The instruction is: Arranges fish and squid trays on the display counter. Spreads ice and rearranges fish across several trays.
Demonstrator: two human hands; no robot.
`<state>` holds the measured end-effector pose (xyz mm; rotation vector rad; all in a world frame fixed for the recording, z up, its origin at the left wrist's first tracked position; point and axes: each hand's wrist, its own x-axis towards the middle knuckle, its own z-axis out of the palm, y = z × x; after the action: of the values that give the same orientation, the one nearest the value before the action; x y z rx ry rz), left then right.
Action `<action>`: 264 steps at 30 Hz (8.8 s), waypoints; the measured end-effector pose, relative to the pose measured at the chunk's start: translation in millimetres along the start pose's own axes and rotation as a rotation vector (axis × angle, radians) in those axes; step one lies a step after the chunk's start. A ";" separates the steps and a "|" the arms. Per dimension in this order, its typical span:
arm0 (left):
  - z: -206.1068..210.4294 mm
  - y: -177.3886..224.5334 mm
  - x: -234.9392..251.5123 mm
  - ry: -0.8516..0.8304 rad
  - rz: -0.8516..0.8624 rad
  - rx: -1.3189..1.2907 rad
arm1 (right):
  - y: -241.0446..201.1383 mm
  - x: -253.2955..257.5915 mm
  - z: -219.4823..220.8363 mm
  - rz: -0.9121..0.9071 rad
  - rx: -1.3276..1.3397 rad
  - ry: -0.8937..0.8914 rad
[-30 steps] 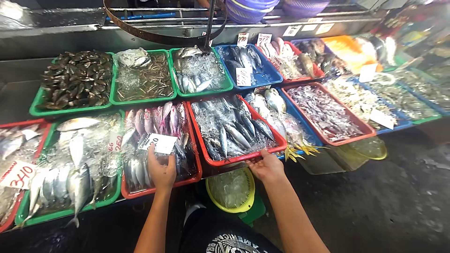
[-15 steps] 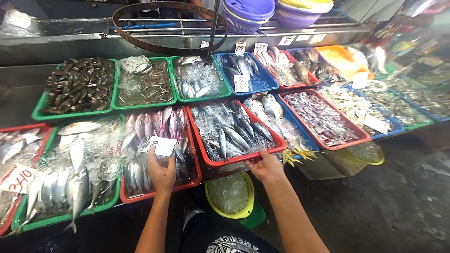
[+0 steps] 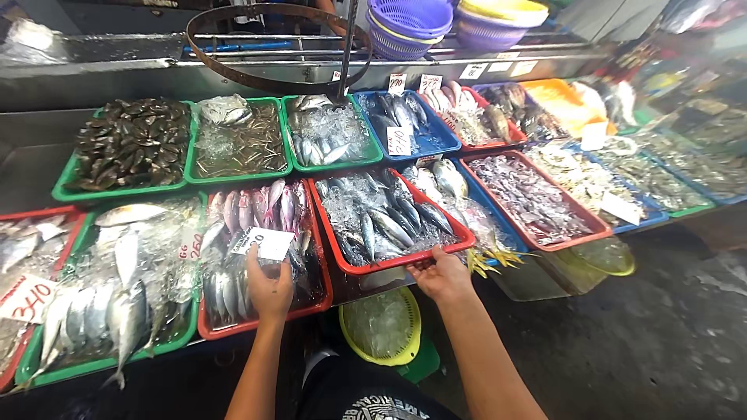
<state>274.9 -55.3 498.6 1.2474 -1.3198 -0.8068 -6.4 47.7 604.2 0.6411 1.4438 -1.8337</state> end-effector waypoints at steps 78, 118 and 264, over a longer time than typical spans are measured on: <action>-5.4 3.0 -2.0 0.043 0.012 0.008 | -16.5 -13.3 19.0 -0.036 0.041 -0.061; -10.6 6.8 -3.6 0.045 0.057 0.064 | -20.1 -17.4 20.2 -0.022 0.042 -0.080; 215.5 -28.8 166.1 -1.023 0.260 0.944 | 101.7 84.4 -167.8 -0.417 -0.772 -0.033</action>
<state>97.7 -262.6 475.3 1.3166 -2.8573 -0.6407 12.4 178.0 436.0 -0.0841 2.1862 -1.3641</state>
